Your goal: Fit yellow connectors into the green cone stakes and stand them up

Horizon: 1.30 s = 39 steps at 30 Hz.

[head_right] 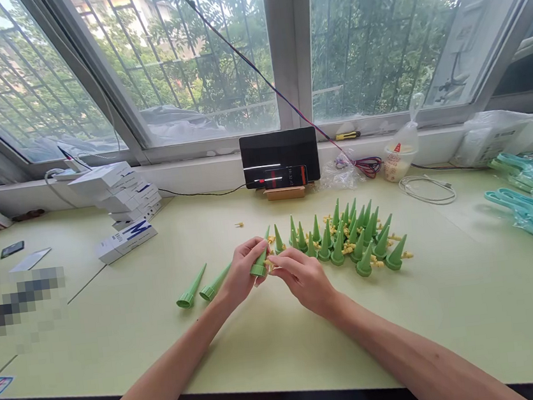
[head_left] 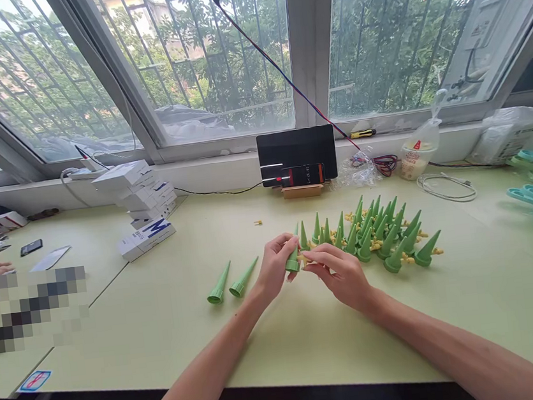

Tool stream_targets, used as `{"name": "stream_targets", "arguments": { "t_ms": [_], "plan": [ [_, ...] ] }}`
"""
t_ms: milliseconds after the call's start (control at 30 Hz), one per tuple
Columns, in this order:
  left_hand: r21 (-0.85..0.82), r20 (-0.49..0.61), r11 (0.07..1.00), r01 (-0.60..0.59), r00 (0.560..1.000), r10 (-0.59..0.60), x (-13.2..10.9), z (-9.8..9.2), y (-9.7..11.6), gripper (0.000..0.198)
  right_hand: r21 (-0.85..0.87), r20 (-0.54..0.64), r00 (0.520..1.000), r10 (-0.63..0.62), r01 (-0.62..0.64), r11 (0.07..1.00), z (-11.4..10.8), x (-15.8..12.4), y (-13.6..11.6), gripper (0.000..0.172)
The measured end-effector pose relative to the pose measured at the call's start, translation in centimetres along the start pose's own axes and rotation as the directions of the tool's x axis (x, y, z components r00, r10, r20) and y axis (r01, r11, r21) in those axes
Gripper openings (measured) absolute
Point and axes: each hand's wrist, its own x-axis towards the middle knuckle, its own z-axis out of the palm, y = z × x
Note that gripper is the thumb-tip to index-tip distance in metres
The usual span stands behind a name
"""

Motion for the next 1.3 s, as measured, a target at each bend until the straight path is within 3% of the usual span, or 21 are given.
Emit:
{"name": "stream_targets", "arguments": {
  "t_ms": [467,600,867,1300],
  "plan": [
    [0.185,0.027,0.975,-0.122,0.993,0.119,-0.3,0.1,-0.2,0.033,0.039,-0.030,0.997,0.077,-0.076,0.996,0.1,0.0,-0.4,0.016],
    [0.246,0.034,0.962,-0.120,0.993,0.115,-0.4,0.2,-0.1,0.034,0.058,-0.059,0.997,0.051,-0.048,0.997,0.2,0.1,-0.3,0.009],
    [0.316,0.025,0.938,-0.142,0.990,0.142,-0.5,0.2,-0.2,0.034,0.073,-0.044,0.992,0.118,-0.114,0.991,0.1,0.1,-0.5,0.012],
    [0.460,0.038,0.841,-0.284,0.953,0.301,-0.4,0.2,-1.0,0.035,0.145,0.013,0.924,0.381,-0.379,0.914,0.0,0.1,-1.1,0.032]
  ]
}}
